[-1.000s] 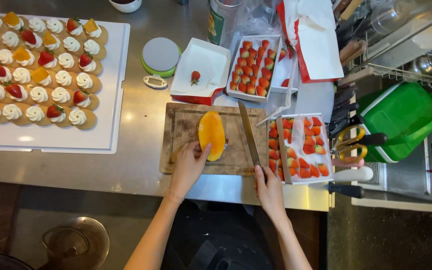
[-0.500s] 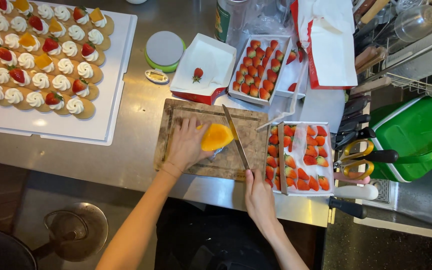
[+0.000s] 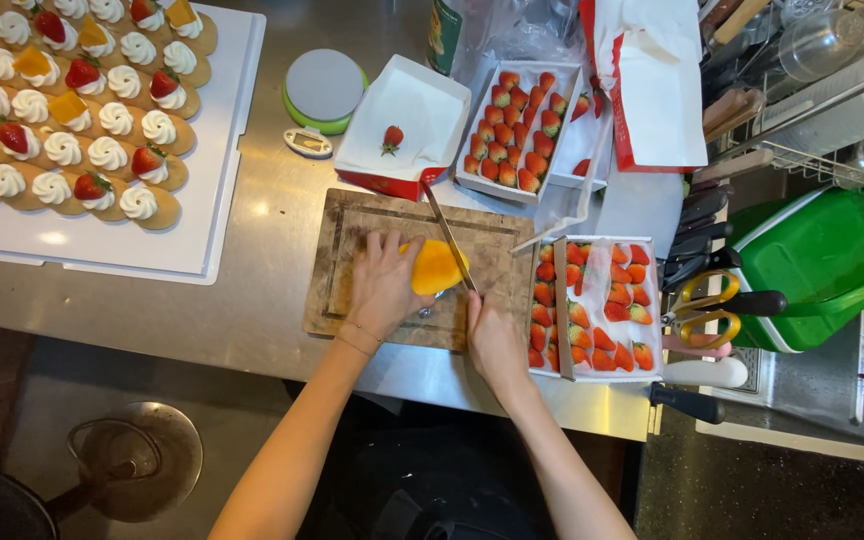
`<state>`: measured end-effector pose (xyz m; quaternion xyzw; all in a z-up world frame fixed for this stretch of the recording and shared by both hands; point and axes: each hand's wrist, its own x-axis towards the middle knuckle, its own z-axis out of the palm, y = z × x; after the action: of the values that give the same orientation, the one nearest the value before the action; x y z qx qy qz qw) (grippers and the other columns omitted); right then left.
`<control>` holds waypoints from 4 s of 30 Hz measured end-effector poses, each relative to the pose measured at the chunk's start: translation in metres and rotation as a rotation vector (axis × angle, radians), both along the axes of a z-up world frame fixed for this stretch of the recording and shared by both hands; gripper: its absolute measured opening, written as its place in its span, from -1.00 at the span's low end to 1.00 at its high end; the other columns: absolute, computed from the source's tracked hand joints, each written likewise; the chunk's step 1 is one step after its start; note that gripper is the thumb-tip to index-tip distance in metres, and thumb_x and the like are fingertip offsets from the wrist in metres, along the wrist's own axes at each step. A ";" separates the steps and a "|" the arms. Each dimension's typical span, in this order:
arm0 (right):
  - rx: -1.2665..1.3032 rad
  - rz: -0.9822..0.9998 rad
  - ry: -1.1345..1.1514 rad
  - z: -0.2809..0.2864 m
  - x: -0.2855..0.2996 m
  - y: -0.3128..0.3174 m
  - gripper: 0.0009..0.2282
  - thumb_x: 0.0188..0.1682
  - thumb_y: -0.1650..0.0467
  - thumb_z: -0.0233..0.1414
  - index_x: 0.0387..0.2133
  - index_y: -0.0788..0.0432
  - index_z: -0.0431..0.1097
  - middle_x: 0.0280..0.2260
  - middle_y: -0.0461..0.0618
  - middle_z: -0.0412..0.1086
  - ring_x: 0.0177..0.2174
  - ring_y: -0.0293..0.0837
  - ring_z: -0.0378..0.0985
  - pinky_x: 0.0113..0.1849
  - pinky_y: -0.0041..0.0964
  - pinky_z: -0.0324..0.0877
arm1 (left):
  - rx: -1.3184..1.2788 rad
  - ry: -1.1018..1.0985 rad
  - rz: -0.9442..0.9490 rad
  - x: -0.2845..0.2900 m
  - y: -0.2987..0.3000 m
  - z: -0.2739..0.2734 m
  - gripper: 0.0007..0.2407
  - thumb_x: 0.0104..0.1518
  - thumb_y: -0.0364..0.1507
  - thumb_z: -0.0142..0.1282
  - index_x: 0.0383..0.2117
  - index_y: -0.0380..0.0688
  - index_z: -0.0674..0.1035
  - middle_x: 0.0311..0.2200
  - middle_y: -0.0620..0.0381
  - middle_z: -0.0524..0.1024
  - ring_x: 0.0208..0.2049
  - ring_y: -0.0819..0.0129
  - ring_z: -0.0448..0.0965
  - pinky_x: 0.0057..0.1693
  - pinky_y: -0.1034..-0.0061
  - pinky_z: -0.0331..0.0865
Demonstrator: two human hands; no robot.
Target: Slicing mango pieces and placing them onto cupcakes alongside strawberries.
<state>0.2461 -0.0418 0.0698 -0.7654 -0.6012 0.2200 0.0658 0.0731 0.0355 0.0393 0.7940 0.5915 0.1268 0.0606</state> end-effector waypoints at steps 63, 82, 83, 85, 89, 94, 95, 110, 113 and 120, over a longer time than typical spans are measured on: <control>0.133 -0.413 1.103 0.056 0.035 -0.054 -0.73 0.17 0.31 -0.16 -0.14 0.30 0.35 -0.50 0.03 0.43 -0.68 -0.21 0.35 -0.57 -0.33 0.35 | 0.203 0.008 -0.150 0.024 0.013 -0.007 -0.32 -0.23 0.08 0.28 -0.19 -0.36 0.55 -0.09 -0.18 0.46 0.09 -0.07 0.33 0.45 -0.11 -0.20; 0.726 0.409 0.312 0.151 0.000 -0.054 -0.59 0.04 0.34 0.03 0.18 0.15 0.36 -0.45 -0.06 0.45 -0.57 -0.18 0.34 -0.43 -0.34 0.33 | -0.454 -2.805 -0.054 0.056 -0.047 0.142 -0.83 0.35 -0.28 0.00 -0.27 -0.09 0.46 -0.22 0.15 0.41 -0.17 0.41 0.45 0.07 0.56 0.42; 0.724 0.413 0.314 0.149 0.000 -0.053 -0.59 0.04 0.34 0.03 0.18 0.15 0.36 -0.45 -0.06 0.45 -0.57 -0.18 0.34 -0.43 -0.34 0.33 | -0.447 -2.806 -0.052 0.056 -0.052 0.147 -0.83 0.35 -0.28 0.00 -0.27 -0.09 0.46 -0.22 0.15 0.41 -0.17 0.41 0.45 0.07 0.56 0.42; 0.768 0.387 0.209 0.144 0.001 -0.051 -0.61 0.09 0.27 -0.02 0.16 0.14 0.40 -0.51 -0.08 0.37 -0.59 -0.20 0.30 -0.47 -0.33 0.30 | -0.402 -2.742 -0.131 0.058 -0.059 0.156 -0.84 0.35 -0.27 0.01 -0.20 -0.06 0.45 -0.19 0.19 0.41 -0.10 0.39 0.42 0.11 0.53 0.34; 0.814 0.398 0.136 0.149 0.003 -0.051 -0.63 0.09 0.28 0.00 0.14 0.10 0.44 -0.54 -0.14 0.27 -0.60 -0.22 0.23 -0.48 -0.35 0.23 | -0.413 -2.738 -0.157 0.060 -0.058 0.161 -0.81 0.34 -0.27 0.01 -0.19 -0.12 0.43 -0.22 0.16 0.40 -0.13 0.41 0.41 0.10 0.55 0.35; 0.863 0.383 0.031 0.148 0.006 -0.048 -0.62 0.07 0.26 0.04 0.13 0.09 0.46 -0.53 -0.14 0.24 -0.58 -0.21 0.23 -0.45 -0.34 0.23 | -0.374 -2.765 -0.151 0.064 -0.054 0.158 -0.85 0.32 -0.32 0.04 -0.26 -0.11 0.44 -0.22 0.17 0.36 -0.14 0.46 0.41 0.11 0.53 0.36; 0.865 0.382 0.031 0.150 0.006 -0.048 -0.62 0.07 0.26 0.04 0.13 0.09 0.46 -0.53 -0.14 0.24 -0.58 -0.21 0.23 -0.45 -0.34 0.23 | -0.374 -2.764 -0.153 0.063 -0.055 0.160 -0.85 0.32 -0.32 0.04 -0.26 -0.11 0.44 -0.22 0.17 0.36 -0.14 0.46 0.41 0.11 0.53 0.36; 0.577 0.465 0.269 0.193 0.014 -0.042 -0.58 0.03 0.33 0.04 0.18 0.17 0.37 -0.50 -0.09 0.42 -0.60 -0.22 0.30 -0.50 -0.33 0.28 | -0.727 -2.681 -0.201 0.040 -0.063 0.176 -0.85 0.39 -0.32 -0.08 -0.30 -0.07 0.37 -0.32 0.20 0.36 -0.21 0.43 0.37 0.03 0.55 0.36; 0.502 0.497 0.353 0.198 0.017 -0.038 -0.57 0.00 0.37 0.06 0.19 0.11 0.36 -0.52 -0.12 0.35 -0.62 -0.24 0.23 -0.54 -0.37 0.23 | -0.773 -2.530 -0.145 0.033 -0.065 0.176 -0.83 0.38 -0.26 -0.08 -0.30 -0.04 0.41 -0.33 0.23 0.40 -0.09 0.29 0.47 0.15 0.40 0.41; 0.479 0.593 0.293 0.204 0.021 -0.029 -0.57 -0.03 0.35 0.11 0.17 0.09 0.39 -0.58 -0.11 0.22 -0.65 -0.23 0.17 -0.57 -0.31 0.16 | -0.906 -2.507 -0.231 0.023 -0.065 0.192 -0.45 0.14 0.24 -0.30 -0.44 -0.02 0.37 -0.46 0.19 0.37 -0.11 0.18 0.45 0.17 0.29 0.33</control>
<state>0.2667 -0.0711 0.2743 -0.4823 -0.8145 0.1896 0.2608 0.0960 -0.0292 0.2309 0.0974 0.0564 0.5532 0.8254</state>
